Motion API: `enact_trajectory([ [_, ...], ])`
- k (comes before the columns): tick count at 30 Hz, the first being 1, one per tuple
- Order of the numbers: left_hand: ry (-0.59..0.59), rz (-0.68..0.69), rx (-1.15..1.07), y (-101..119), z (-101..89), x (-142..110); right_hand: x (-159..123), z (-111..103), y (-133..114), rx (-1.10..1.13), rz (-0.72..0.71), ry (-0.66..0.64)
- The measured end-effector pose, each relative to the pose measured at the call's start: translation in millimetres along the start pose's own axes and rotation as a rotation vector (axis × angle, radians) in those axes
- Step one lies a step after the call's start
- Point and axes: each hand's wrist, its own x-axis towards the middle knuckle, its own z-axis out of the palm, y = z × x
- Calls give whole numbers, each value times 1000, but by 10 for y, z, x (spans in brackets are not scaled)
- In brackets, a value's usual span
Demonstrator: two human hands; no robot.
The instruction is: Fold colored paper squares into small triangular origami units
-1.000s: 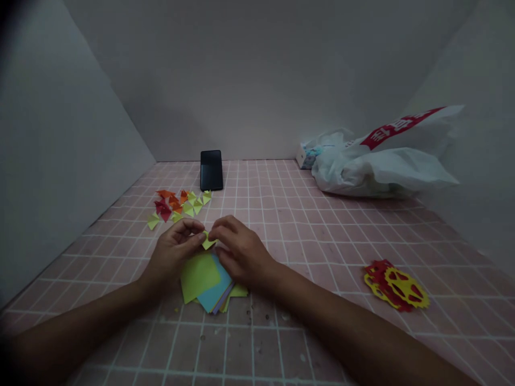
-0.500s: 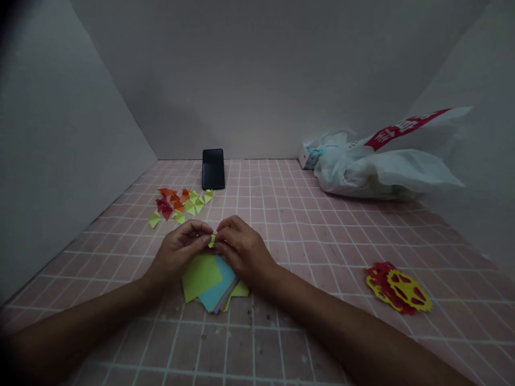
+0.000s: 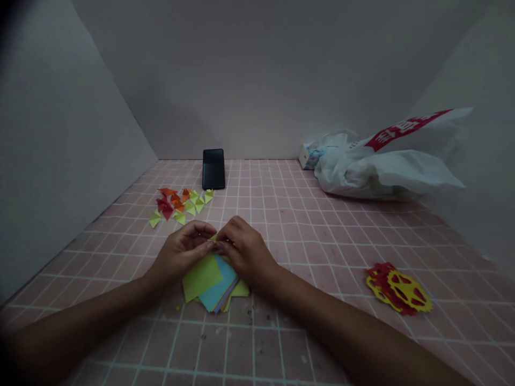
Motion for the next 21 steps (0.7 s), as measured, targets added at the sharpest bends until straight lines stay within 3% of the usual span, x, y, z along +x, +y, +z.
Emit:
enact_trajectory([
  [7,3,44,68,-3,30,-19,2,11,9,-4,9,-2],
  [14,15,55,97,-43,21,0,2,18,7,104,247,-8],
  [21,2,42,103,-25,28,-21,0,41,39,174,345,-55],
])
